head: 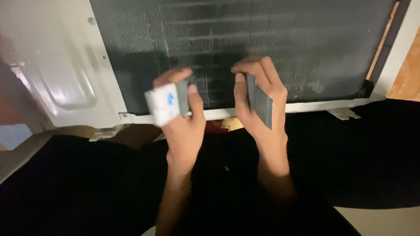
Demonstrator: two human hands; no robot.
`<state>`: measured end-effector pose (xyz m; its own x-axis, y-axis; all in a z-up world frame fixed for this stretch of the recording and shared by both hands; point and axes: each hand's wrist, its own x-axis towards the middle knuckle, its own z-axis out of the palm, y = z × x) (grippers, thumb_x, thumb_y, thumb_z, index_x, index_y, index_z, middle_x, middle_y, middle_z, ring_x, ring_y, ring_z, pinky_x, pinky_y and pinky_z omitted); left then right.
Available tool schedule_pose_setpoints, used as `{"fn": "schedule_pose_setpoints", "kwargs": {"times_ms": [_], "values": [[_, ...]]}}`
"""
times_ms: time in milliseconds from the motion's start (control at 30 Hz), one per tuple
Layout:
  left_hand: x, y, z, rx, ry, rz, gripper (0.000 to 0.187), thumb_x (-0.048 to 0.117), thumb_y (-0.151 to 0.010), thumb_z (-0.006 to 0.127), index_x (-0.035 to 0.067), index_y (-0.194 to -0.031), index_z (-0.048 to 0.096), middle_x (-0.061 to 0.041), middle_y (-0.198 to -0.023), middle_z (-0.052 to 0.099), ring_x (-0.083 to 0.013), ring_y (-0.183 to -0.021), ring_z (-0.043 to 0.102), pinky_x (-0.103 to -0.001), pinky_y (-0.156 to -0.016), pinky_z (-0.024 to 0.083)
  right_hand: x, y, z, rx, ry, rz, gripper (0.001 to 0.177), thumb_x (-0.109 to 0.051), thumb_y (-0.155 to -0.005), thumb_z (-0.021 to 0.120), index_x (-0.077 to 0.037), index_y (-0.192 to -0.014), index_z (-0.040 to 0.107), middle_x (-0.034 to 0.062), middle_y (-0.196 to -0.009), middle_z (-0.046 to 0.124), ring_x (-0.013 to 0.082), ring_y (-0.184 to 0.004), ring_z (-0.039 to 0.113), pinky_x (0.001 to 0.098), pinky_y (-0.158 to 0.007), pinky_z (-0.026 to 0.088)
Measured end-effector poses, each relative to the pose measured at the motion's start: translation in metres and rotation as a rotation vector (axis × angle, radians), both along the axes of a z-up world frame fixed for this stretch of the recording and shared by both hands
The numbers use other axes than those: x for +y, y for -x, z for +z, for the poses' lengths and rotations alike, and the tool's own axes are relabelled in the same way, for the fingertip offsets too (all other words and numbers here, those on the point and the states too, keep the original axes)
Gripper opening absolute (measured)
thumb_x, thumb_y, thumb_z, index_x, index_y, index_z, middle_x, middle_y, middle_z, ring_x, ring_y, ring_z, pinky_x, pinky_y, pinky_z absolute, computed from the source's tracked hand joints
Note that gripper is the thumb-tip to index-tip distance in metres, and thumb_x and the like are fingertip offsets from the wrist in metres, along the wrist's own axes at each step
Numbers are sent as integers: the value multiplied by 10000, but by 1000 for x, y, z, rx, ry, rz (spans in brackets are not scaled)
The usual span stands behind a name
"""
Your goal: Straighten the fins of an air conditioning unit using metal plates
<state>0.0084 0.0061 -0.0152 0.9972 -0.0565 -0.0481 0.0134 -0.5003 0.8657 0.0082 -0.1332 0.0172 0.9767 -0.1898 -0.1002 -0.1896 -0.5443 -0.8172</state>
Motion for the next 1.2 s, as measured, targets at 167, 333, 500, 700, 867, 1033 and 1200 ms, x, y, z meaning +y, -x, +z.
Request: {"fn": "schedule_pose_setpoints", "kwargs": {"times_ms": [167,333,500,700,867,1033,1200], "values": [[-8,-10,8,75,-16,-142,206,-35,-946,563,-10,-1150,540,-177,-1220,590,-341,-1085,608,-428,-976,487,4,-5,-10,11,68,3,153,144,-907,581,42,-1013,623,145,-1064,552,253,-853,578,344,-776,492],[-10,-12,2,78,-101,-135,246,-47,-848,619,6,-1077,543,-154,-1116,590,-317,-969,570,-405,-890,464,6,-8,-5,128,97,71,206,125,-909,601,41,-1095,625,148,-1078,512,255,-786,553,344,-721,476],[-5,-5,-1,-62,257,-88,246,-130,-885,535,37,-1056,479,-148,-1077,620,-290,-918,562,-406,-870,487,15,3,-8,-91,168,-74,156,142,-885,596,41,-995,638,160,-1012,640,272,-878,576,370,-818,483],[-2,-13,-19,-118,192,28,140,-9,-1040,489,97,-1024,579,-80,-1039,637,-293,-865,624,-396,-797,492,10,-4,-31,-47,118,-78,212,73,-974,547,-80,-1002,691,119,-986,558,348,-874,600,451,-837,499],[-2,-16,-13,-83,100,51,184,-75,-1006,551,94,-1024,623,-70,-1038,657,-285,-827,615,-380,-759,473,15,-5,-35,-37,51,-14,237,68,-985,489,-79,-1002,675,102,-1004,578,305,-897,606,439,-848,511],[1,-13,-9,-63,34,48,191,-51,-1021,595,99,-1120,659,-61,-1098,685,-296,-858,618,-384,-777,483,28,-15,-12,-20,44,50,184,124,-1005,407,-7,-1001,536,204,-963,582,410,-897,624,503,-806,484],[5,-7,-11,1,-4,-57,485,0,-896,764,-22,-1318,525,-169,-1262,666,-304,-1081,654,-405,-985,459,26,-4,-18,23,158,31,154,142,-919,514,99,-1026,616,181,-957,600,251,-735,518,373,-685,434]]}}
